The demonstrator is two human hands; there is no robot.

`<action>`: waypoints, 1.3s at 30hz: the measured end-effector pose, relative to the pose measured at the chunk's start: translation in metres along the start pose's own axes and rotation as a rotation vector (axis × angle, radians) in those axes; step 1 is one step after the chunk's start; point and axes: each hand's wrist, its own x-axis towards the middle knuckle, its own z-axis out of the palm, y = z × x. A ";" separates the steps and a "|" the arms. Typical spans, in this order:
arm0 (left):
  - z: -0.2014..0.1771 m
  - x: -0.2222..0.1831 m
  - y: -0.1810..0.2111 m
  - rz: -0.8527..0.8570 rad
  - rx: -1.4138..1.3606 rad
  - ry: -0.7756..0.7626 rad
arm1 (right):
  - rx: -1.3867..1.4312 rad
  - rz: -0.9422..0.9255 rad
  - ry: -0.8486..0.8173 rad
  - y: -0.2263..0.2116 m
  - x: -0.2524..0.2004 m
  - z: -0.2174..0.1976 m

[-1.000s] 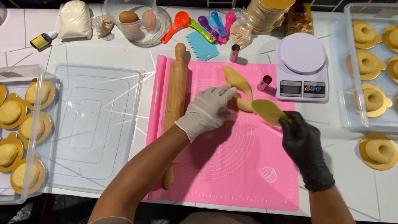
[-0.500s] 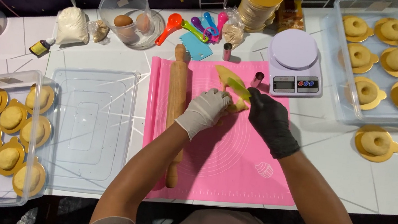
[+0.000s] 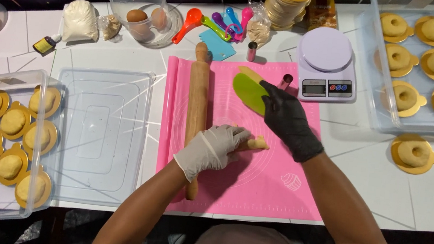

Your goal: Rolling out dough with a rolling pin, cutting it into portions with a scraper, and weighing each portion on a digital scale.

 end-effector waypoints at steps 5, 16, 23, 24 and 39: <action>0.014 -0.005 -0.003 -0.059 0.126 -0.015 | 0.204 -0.009 -0.049 -0.008 0.006 0.025; 0.002 -0.009 0.007 -0.423 0.053 0.214 | 0.091 -0.080 -0.407 -0.053 -0.073 -0.009; 0.013 -0.017 -0.020 -0.275 0.201 0.160 | -0.063 -0.110 -0.312 -0.026 -0.086 0.026; 0.017 -0.020 -0.023 -0.161 0.345 0.220 | 0.052 -0.013 -0.354 -0.024 -0.084 0.023; -0.028 -0.021 0.006 -0.478 0.192 0.014 | -0.068 0.296 -0.183 0.092 -0.045 -0.082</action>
